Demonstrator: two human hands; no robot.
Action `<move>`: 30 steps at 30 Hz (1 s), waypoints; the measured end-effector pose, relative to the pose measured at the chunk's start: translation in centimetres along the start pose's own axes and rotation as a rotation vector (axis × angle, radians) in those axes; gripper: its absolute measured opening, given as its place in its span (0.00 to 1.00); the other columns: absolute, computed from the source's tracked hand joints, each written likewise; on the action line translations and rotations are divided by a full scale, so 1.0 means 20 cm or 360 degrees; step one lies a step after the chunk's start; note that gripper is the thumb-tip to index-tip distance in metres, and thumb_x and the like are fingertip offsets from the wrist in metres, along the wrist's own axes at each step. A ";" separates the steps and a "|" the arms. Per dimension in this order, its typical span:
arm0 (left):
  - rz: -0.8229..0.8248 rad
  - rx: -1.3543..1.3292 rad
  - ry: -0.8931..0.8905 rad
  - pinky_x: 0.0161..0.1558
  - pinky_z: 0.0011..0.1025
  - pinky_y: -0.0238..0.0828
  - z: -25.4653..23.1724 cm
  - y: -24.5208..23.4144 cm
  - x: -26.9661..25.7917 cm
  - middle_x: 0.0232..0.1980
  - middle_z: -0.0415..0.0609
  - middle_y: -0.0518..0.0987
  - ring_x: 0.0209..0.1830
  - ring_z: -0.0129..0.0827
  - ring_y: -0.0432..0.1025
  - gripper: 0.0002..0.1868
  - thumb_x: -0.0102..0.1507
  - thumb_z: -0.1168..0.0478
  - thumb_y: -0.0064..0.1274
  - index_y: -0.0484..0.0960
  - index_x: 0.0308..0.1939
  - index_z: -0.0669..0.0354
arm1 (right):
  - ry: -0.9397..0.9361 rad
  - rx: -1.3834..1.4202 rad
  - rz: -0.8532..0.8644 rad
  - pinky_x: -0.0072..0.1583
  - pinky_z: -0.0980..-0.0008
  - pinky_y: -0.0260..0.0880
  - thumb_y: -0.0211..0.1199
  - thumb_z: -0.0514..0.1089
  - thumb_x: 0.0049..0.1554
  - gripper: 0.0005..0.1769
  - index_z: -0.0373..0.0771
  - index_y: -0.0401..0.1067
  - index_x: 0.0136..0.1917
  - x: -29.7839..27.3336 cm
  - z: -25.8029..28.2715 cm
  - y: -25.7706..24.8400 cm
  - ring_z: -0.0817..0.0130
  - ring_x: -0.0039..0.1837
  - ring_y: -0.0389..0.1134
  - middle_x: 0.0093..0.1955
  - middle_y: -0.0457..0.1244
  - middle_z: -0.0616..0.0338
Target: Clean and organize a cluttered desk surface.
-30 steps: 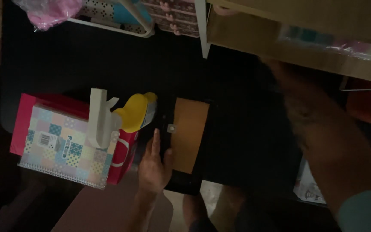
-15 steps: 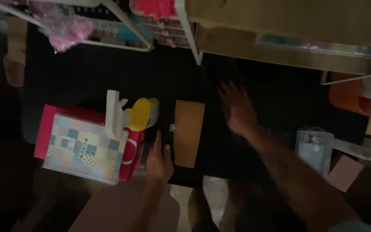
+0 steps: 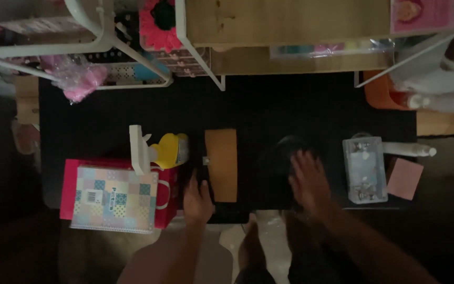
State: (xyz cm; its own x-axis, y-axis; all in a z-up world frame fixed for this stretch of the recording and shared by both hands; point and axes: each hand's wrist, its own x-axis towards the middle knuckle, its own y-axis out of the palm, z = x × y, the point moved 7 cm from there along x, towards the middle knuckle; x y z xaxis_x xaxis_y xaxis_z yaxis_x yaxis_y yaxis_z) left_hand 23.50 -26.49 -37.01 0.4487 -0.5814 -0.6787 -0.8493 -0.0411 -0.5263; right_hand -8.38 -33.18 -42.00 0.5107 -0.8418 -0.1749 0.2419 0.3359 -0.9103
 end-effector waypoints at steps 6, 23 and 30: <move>-0.0340 0.0342 0.0802 0.62 0.48 0.66 0.05 0.01 0.08 0.67 0.69 0.72 0.64 0.59 0.68 0.28 0.73 0.54 0.41 0.64 0.75 0.64 | 0.0355 -0.0123 -0.0248 0.77 0.38 0.33 0.48 0.54 0.66 0.37 0.29 0.50 0.80 0.42 -0.21 -0.05 0.38 0.83 0.34 0.84 0.38 0.37; 0.0041 -0.0112 0.0197 0.70 0.38 0.58 0.43 0.17 0.20 0.71 0.63 0.70 0.71 0.51 0.65 0.37 0.63 0.56 0.57 0.65 0.72 0.68 | 0.0007 -0.0172 0.0059 0.77 0.45 0.42 0.54 0.54 0.59 0.37 0.34 0.55 0.76 -0.16 0.32 0.07 0.45 0.83 0.41 0.83 0.43 0.43; 0.0035 -0.0185 0.0109 0.68 0.37 0.63 0.45 0.22 0.02 0.71 0.61 0.71 0.69 0.50 0.68 0.39 0.60 0.60 0.59 0.64 0.74 0.66 | 0.0928 0.1209 -0.0127 0.71 0.53 0.61 0.60 0.58 0.60 0.32 0.44 0.64 0.73 -0.46 0.44 0.38 0.50 0.72 0.62 0.73 0.60 0.49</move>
State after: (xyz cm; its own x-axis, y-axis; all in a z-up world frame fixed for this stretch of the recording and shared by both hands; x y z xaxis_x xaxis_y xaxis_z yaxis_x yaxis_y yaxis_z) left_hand 22.51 -19.62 -44.18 0.4131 -0.6371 -0.6507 -0.8870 -0.1193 -0.4462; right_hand -4.00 -19.18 -44.06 0.0287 -0.8828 -0.4688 0.8329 0.2804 -0.4771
